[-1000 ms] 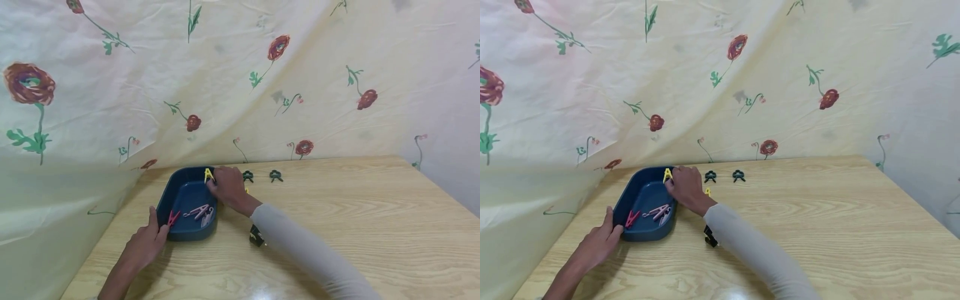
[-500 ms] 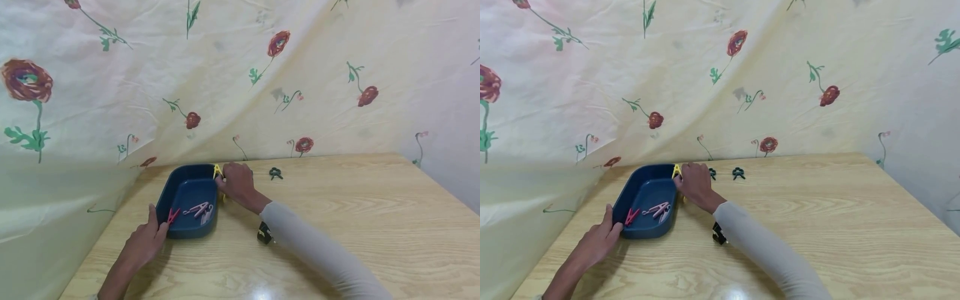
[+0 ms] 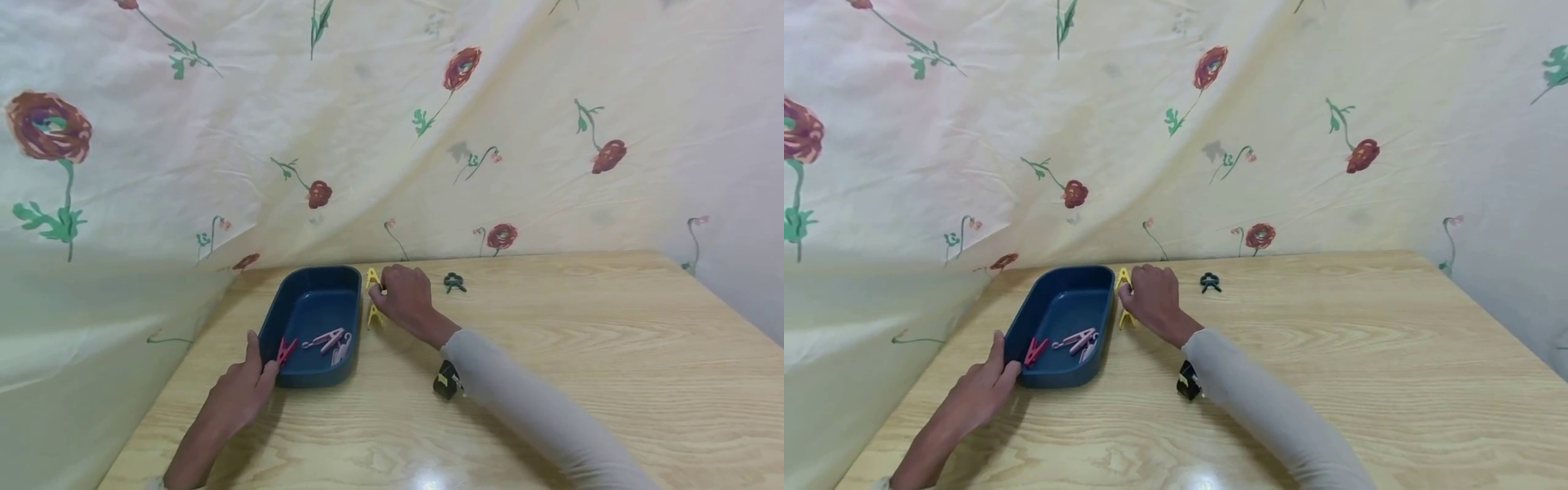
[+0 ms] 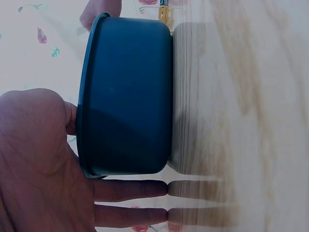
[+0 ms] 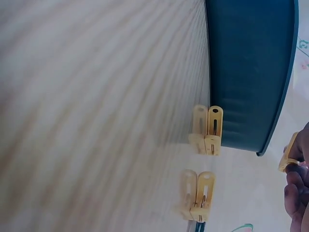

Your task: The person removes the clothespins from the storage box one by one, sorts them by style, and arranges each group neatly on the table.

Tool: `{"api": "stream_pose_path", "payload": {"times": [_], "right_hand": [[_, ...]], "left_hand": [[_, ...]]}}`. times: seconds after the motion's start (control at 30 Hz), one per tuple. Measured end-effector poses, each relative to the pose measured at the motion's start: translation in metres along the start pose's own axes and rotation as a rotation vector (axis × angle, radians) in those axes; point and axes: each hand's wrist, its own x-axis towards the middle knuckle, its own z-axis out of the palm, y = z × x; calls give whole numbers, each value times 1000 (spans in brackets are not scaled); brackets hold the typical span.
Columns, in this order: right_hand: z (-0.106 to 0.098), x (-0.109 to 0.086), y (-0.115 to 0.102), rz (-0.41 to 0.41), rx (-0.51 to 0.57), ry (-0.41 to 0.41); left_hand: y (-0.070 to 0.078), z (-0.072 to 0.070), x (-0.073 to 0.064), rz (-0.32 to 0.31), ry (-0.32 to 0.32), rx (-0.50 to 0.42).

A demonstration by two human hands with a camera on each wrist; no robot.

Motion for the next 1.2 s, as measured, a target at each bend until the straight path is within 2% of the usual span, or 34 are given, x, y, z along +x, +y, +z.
{"api": "stream_pose_path", "payload": {"times": [0.27, 0.57, 0.73, 0.9, 1.2], "right_hand": [[-7, -8, 15, 23, -3, 18], [-15, -10, 25, 44, 10, -17], [-19, -11, 30, 38, -13, -51], [-24, -11, 39, 30, -65, -117], [-25, -14, 55, 83, -118, -190]], "left_hand": [[1, 2, 0, -13, -13, -19], [-1, 2, 1, -8, -4, -21], [-2, 3, 1, -6, -5, -35], [0, 3, 0, -14, -5, -24], [1, 0, 0, -14, 1, 4]]}}
